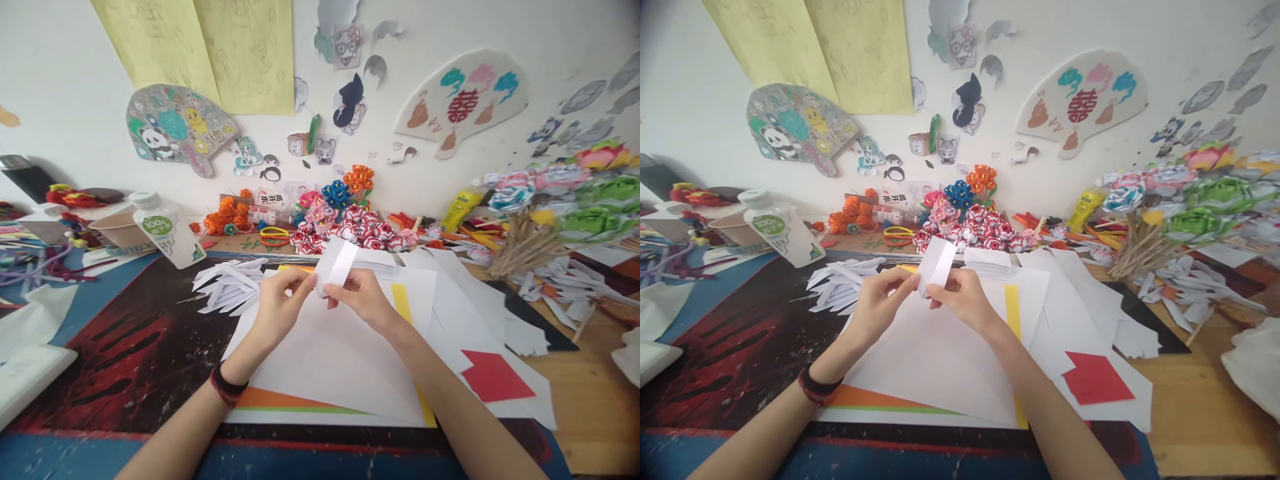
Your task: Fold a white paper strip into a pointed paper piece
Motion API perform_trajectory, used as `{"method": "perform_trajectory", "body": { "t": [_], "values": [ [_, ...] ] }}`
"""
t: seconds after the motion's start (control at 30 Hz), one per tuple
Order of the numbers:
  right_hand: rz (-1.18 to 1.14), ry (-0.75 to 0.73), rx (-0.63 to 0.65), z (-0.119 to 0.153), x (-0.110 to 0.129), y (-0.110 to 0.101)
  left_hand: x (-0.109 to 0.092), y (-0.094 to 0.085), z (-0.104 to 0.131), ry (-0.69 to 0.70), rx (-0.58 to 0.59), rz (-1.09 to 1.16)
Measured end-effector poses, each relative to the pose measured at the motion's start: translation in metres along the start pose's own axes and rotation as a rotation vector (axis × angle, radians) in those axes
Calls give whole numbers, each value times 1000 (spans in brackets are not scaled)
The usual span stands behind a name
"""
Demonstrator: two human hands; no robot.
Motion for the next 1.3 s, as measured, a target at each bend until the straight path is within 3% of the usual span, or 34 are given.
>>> {"method": "perform_trajectory", "body": {
  "t": [0.13, 0.3, 0.8, 0.97, 1.1, 1.3],
  "values": [
    [-10, -1, -19, 0, 1, -2, -2, 4, 0, 6, 31, -56],
    [-21, -11, -52, 0, 3, -7, 2, 19, 2, -20, 181, -27],
    [-36, -9, -77, 1, 4, -12, -3, 27, 4, -53, 253, 93],
    [-57, -29, -83, 2, 6, -10, -6, 23, 6, 1, 219, 84],
    [-60, -19, -85, 2, 5, -10, -4, 20, 2, -33, 241, 71],
    [-38, -5, -44, 1, 1, -7, -2, 2, -5, -14, 114, 73]
  ]
}}
Point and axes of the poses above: each hand's wrist, its own z-axis away from the middle knuckle, its own y-axis out of the palm, x = y × z, the point moved 10 cm from there along -z, towards the middle knuckle, and after that the axes turned 9 degrees about z, right-handed, at the moved point
